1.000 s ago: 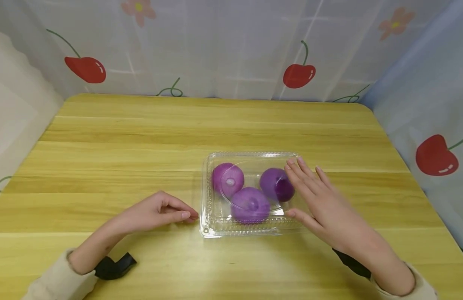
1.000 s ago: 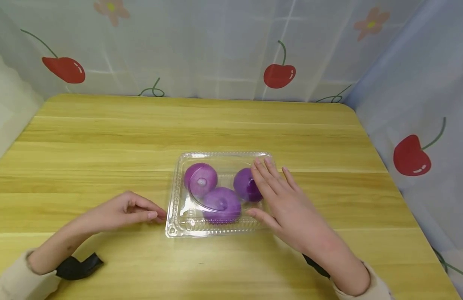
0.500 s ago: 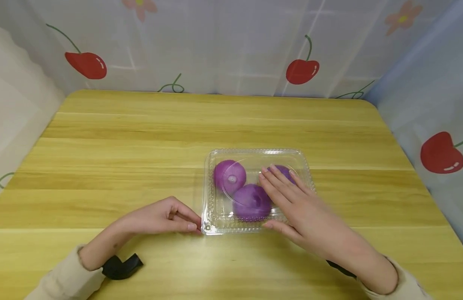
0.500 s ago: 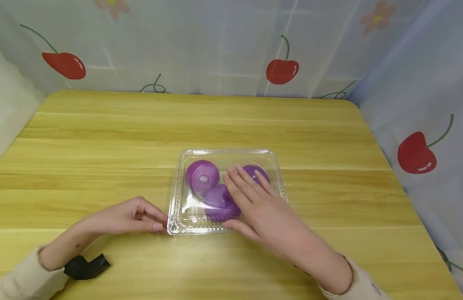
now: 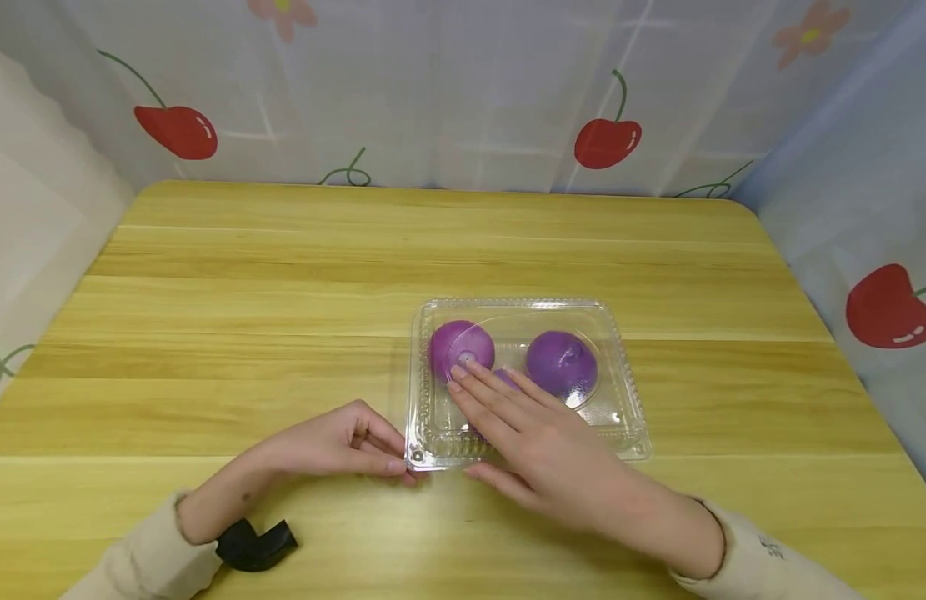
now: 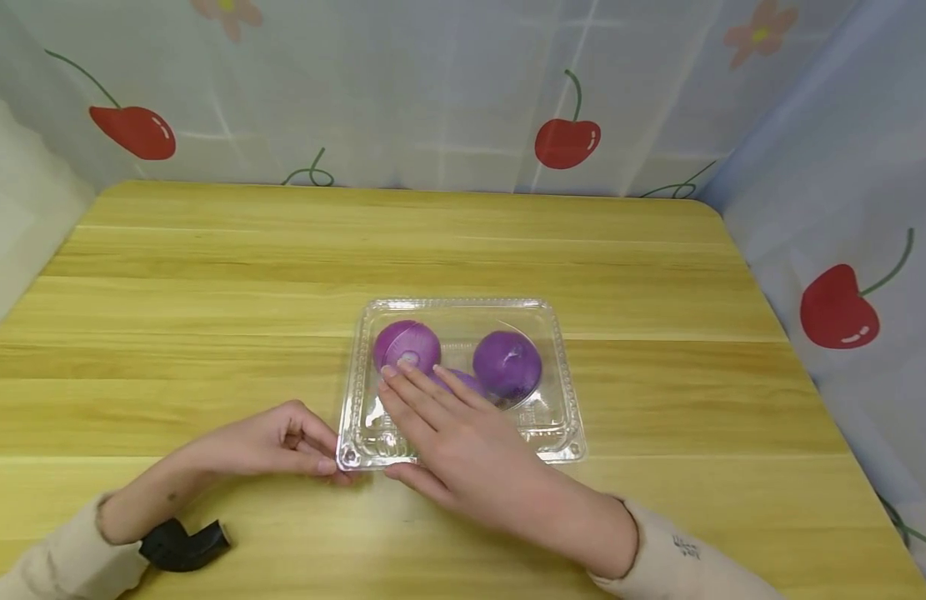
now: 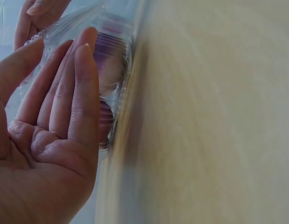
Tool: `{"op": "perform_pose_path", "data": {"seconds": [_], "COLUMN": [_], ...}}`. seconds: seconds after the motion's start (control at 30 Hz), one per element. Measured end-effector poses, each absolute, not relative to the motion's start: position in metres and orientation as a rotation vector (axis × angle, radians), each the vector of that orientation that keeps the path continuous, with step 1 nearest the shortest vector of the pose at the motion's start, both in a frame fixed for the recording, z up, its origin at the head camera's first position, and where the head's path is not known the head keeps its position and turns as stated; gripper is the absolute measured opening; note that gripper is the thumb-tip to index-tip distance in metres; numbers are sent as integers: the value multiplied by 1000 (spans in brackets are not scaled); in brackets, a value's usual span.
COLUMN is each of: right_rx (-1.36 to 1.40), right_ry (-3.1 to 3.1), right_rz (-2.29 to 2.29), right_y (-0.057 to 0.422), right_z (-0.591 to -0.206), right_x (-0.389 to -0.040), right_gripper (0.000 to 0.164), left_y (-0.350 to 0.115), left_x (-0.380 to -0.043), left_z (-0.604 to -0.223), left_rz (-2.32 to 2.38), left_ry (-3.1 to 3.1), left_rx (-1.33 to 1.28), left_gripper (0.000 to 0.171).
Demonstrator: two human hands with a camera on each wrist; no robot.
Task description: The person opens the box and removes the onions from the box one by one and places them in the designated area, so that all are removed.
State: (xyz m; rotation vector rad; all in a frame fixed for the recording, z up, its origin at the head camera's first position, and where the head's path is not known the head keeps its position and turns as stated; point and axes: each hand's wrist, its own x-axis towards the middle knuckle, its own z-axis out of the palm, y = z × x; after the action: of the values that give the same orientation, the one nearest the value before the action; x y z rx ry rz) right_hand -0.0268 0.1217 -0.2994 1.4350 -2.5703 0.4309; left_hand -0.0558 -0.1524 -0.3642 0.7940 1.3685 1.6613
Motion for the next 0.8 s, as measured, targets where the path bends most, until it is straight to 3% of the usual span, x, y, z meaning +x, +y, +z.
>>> {"op": "perform_pose_path", "data": {"seconds": [0.8], "right_rx": [1419], "right_ry": [-2447], "right_rz": [417], "right_y": [100], "right_z": [-321], "right_x": [-25], "right_gripper": [65], "left_y": [-149], "left_x": [-56], "left_z": [-371], "left_rz": [1746], "left_ry": [1254], "left_rx": [713], "left_gripper": [28]}}
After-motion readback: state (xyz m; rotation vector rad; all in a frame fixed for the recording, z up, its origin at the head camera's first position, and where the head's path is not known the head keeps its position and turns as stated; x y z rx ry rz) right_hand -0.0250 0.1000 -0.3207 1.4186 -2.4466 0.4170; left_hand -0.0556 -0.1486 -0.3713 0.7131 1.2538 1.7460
